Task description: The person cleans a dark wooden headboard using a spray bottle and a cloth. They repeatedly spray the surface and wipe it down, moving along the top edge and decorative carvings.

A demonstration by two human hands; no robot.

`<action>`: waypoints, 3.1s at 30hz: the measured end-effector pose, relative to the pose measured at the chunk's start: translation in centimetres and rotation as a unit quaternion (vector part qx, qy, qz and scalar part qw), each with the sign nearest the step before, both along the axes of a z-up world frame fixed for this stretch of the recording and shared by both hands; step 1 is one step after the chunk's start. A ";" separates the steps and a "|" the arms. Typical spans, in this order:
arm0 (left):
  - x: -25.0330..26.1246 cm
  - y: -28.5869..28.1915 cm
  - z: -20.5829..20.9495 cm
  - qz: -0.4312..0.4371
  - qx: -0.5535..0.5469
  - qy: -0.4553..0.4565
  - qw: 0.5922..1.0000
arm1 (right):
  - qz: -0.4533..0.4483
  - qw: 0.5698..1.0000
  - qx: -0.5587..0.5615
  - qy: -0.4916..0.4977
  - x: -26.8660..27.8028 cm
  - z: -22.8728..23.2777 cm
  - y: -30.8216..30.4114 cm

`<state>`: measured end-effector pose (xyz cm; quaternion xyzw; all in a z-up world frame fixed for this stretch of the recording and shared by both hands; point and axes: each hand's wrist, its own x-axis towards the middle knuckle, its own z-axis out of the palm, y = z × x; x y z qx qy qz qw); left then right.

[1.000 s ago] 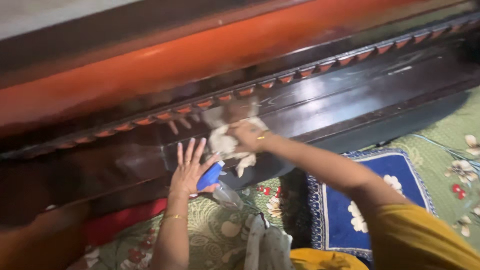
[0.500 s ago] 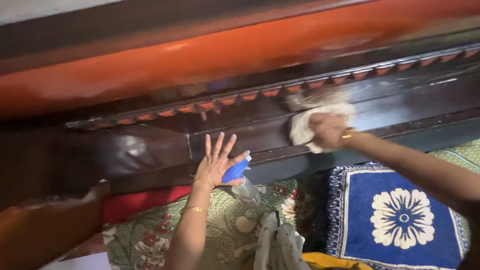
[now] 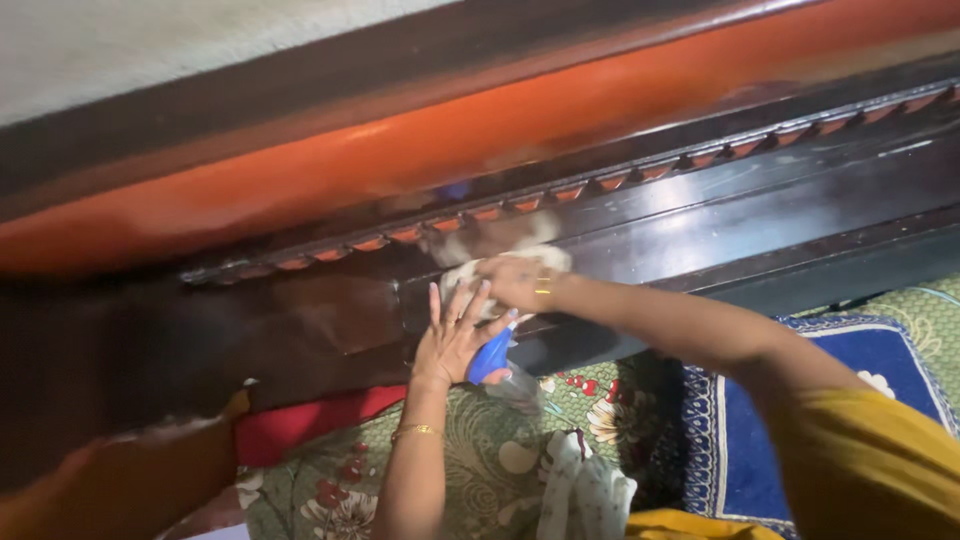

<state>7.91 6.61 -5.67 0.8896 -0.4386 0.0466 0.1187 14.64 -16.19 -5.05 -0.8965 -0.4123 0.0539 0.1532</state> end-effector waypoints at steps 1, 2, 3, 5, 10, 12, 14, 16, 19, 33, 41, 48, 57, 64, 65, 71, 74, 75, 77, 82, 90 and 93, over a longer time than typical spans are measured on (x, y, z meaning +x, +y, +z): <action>0.0 0.0 0.3 0.003 0.007 -0.001 1.000 | -0.016 1.000 -0.008 -0.019 -0.4 1.0 -2.2; -0.1 0.0 0.7 0.006 0.014 -0.002 1.000 | -0.097 0.986 -0.096 0.099 -1.0 2.2 -5.0; -0.4 -0.3 1.0 0.009 0.021 -0.002 1.000 | -0.187 0.975 -0.055 0.105 -2.2 3.4 -8.0; -0.4 -0.6 1.6 0.016 0.044 0.024 0.999 | -0.336 0.912 0.197 0.131 -5.5 5.9 -14.1; -0.2 -0.7 2.8 0.011 0.063 0.058 0.996 | -0.304 0.682 0.665 0.013 -14.7 9.1 -19.3; -0.4 -0.9 2.9 0.010 0.062 0.049 0.997 | -0.338 0.756 0.560 -0.032 -13.1 8.8 -18.3; -0.4 -1.0 2.9 0.008 0.036 0.036 0.999 | -0.319 0.873 0.320 -0.183 -7.7 7.5 -16.7; -0.2 -0.6 2.8 0.006 0.034 0.033 0.999 | -0.351 0.871 0.147 -0.312 -4.1 4.9 -13.1; -0.2 -0.9 2.5 0.005 0.055 0.040 0.998 | -0.266 0.845 0.402 -0.233 -3.3 1.5 -11.5; -0.4 -0.5 3.6 -0.011 0.022 0.017 1.000 | -0.163 0.919 -0.044 -0.358 -4.9 4.5 -22.4; -0.5 -0.1 3.1 0.033 0.097 0.161 0.982 | -0.068 0.851 0.145 -0.500 -0.8 5.4 -7.0; -0.6 -0.1 2.1 0.032 0.034 0.076 0.996 | 0.224 0.902 0.368 0.010 2.4 -1.9 6.1; -3.8 -1.4 0.7 0.141 0.024 0.089 0.986 | 0.107 0.979 -0.154 0.082 -1.6 3.3 9.4; -4.0 -2.0 0.2 0.146 -0.082 -0.018 0.986 | -0.122 0.973 0.078 0.178 -2.2 1.3 2.1; -4.3 -1.9 0.0 0.141 -0.085 -0.012 0.986 | -0.115 0.974 0.079 0.176 -2.2 0.6 0.6; -4.0 -2.7 -0.1 0.158 -0.085 -0.014 0.984 | -0.117 0.985 0.062 0.111 -3.3 0.9 -11.9; -4.4 -2.6 -0.3 0.158 -0.097 -0.039 0.982 | -0.231 0.957 0.021 0.174 -4.5 1.1 -21.5; -4.3 -2.9 -0.4 0.157 -0.103 -0.045 0.981 | -0.286 0.944 -0.042 0.162 -4.7 1.1 -24.8; -4.1 -3.2 -0.7 0.162 -0.092 -0.036 0.982 | -0.385 0.904 -0.050 0.178 -4.9 1.7 -30.8; -4.1 -2.8 -0.9 0.165 -0.106 -0.074 0.978 | -0.452 0.835 0.151 0.273 -5.8 4.2 -35.0; -3.8 -1.8 -0.9 0.153 -0.097 0.007 0.984 | -0.039 0.972 -0.233 0.005 -3.3 1.3 -11.5; -3.6 -1.3 -1.6 0.143 -0.092 0.017 0.985 | -0.022 0.989 -0.073 0.130 -0.7 2.6 -2.5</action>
